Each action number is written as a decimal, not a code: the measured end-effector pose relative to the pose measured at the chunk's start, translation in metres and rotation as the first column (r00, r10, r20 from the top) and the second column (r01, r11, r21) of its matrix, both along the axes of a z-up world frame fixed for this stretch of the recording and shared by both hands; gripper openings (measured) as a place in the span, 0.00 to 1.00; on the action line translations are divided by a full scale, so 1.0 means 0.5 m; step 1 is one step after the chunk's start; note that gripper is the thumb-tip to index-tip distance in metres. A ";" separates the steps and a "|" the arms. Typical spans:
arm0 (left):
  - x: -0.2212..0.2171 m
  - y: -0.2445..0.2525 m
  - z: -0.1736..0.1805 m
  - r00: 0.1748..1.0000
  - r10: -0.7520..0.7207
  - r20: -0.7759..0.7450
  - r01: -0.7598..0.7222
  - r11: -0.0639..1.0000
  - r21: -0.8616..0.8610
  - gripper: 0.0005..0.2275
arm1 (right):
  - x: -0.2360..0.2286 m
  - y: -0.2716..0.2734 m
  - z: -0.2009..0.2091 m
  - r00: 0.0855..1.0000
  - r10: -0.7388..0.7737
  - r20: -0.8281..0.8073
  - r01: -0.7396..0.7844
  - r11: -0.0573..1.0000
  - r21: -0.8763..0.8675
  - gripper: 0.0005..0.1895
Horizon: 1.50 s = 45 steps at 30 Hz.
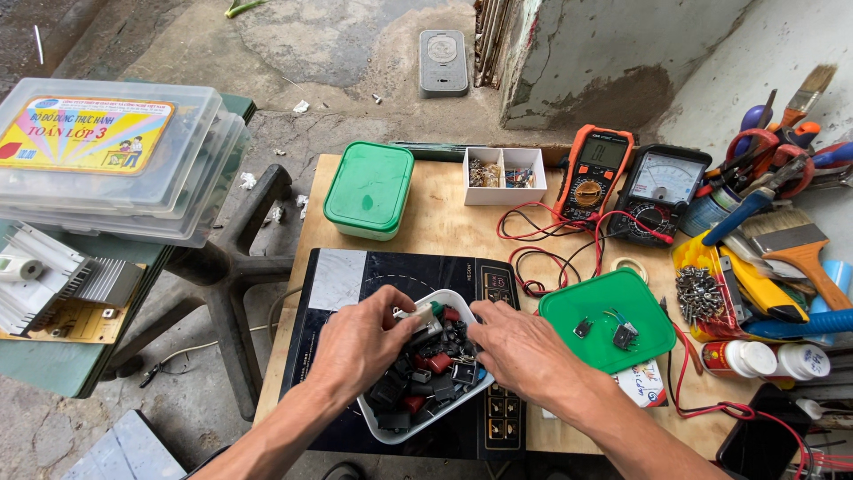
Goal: The person sorts small electronic components from a white plastic container into a green container. They pick up individual parts, examine them, and place them into the green container. The person then closes the green container and sets it aside.
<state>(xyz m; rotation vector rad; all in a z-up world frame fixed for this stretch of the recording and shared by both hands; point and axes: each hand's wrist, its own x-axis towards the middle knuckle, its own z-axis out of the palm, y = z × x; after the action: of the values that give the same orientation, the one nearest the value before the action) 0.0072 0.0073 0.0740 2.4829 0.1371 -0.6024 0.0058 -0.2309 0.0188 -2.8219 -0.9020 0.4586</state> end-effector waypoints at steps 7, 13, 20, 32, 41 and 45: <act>-0.010 0.022 0.008 0.999 -0.049 -0.014 0.050 0.997 0.052 0.11 | 0.009 0.002 0.015 0.999 -0.048 0.015 0.047 0.995 0.091 0.13; -0.017 0.026 -0.030 0.977 -0.197 -0.079 0.206 0.969 0.133 0.10 | 0.030 0.048 -0.001 0.997 -0.071 0.026 0.071 0.997 0.016 0.24; -0.017 0.028 -0.037 0.966 -0.228 -0.121 0.244 0.960 0.140 0.10 | 0.023 0.042 0.035 0.978 -0.097 -0.182 0.078 0.991 -0.106 0.05; -0.007 -0.011 -0.028 0.992 -0.127 0.002 0.126 0.989 0.076 0.11 | 0.022 0.030 0.055 0.970 -0.116 -0.215 0.093 0.989 -0.115 0.15; 0.012 0.001 -0.063 0.939 -0.231 0.256 0.211 0.972 0.102 0.15 | 0.017 0.036 0.010 0.987 -0.116 0.110 0.105 0.989 0.103 0.12; -0.004 0.034 -0.061 0.956 -0.231 0.182 0.195 0.961 0.195 0.14 | 0.023 0.059 -0.026 0.969 -0.010 0.247 -0.059 0.960 0.273 0.11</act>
<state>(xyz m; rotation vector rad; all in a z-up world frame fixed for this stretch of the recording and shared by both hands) 0.0054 0.0245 0.0434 2.7354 -0.1672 -0.4348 0.0171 -0.2016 0.0059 -2.6438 -0.9606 -0.0219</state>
